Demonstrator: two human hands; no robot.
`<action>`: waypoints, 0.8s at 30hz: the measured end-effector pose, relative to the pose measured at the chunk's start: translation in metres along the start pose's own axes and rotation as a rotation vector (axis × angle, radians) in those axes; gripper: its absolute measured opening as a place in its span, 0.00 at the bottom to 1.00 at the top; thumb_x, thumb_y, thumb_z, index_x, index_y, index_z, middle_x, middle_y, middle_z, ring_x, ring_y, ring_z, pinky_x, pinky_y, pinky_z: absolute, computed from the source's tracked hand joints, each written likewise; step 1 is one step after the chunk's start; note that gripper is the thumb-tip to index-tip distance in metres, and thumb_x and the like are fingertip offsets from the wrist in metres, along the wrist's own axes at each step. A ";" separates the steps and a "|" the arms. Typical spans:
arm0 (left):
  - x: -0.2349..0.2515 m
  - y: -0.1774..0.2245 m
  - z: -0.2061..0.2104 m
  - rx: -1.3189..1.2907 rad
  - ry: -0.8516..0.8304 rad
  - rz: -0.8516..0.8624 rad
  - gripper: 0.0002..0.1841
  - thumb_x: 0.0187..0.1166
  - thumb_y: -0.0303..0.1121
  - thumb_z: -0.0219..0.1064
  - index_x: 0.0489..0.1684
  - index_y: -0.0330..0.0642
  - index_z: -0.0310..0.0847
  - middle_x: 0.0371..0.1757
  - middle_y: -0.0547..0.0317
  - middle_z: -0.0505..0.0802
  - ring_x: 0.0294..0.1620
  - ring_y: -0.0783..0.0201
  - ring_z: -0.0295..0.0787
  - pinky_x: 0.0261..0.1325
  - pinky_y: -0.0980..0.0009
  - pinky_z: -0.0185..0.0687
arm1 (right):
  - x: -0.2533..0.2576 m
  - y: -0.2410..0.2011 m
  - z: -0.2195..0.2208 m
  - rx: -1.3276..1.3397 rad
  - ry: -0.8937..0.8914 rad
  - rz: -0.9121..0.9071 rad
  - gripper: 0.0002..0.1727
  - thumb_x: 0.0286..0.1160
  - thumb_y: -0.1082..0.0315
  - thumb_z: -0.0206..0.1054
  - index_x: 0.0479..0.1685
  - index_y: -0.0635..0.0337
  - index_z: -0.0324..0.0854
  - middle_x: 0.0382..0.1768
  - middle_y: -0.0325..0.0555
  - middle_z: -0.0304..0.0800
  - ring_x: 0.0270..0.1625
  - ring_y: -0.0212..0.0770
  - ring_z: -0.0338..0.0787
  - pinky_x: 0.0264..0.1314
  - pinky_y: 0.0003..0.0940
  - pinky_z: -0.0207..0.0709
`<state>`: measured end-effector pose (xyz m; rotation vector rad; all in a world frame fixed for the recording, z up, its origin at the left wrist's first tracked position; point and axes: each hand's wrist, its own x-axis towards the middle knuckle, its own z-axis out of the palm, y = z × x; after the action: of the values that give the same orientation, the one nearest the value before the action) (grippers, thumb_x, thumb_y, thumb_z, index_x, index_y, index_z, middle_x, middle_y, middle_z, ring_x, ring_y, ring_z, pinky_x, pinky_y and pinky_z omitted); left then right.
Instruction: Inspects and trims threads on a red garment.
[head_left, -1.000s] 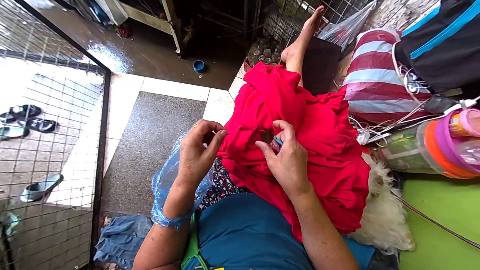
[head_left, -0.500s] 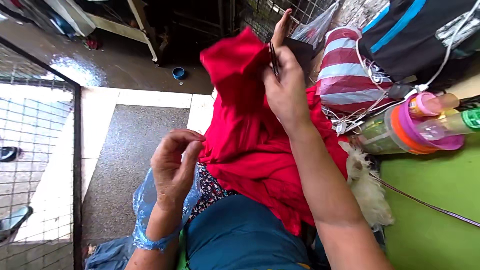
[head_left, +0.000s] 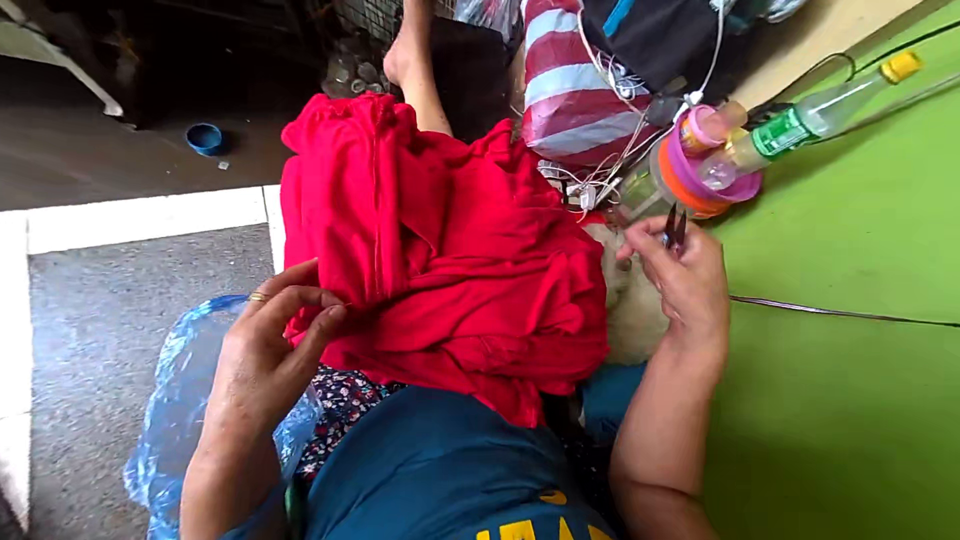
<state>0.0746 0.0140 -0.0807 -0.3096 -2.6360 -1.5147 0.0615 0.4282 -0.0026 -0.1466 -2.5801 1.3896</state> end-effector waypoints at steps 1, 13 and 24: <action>-0.001 0.002 0.000 0.006 0.002 -0.004 0.19 0.81 0.48 0.62 0.39 0.38 0.86 0.72 0.45 0.83 0.76 0.65 0.77 0.75 0.66 0.75 | -0.014 0.005 -0.004 -0.040 -0.005 0.005 0.04 0.79 0.68 0.67 0.45 0.58 0.84 0.31 0.28 0.90 0.22 0.14 0.74 0.24 0.12 0.66; -0.003 0.010 -0.007 -0.115 0.094 0.021 0.17 0.82 0.44 0.64 0.40 0.37 0.85 0.71 0.52 0.85 0.71 0.70 0.82 0.71 0.71 0.80 | -0.030 0.002 0.022 -0.219 -0.018 -0.288 0.11 0.79 0.77 0.64 0.52 0.72 0.87 0.50 0.57 0.92 0.50 0.35 0.90 0.56 0.30 0.83; -0.005 0.019 -0.003 -0.333 0.352 0.006 0.03 0.81 0.28 0.64 0.44 0.47 0.81 0.47 0.77 0.89 0.40 0.84 0.84 0.44 0.84 0.82 | 0.018 -0.111 0.152 0.141 -0.307 -0.715 0.15 0.76 0.80 0.65 0.59 0.68 0.88 0.57 0.54 0.94 0.51 0.36 0.93 0.53 0.27 0.85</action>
<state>0.0830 0.0196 -0.0640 -0.0618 -2.1154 -1.8132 0.0103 0.2471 0.0116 0.9759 -2.3432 1.3523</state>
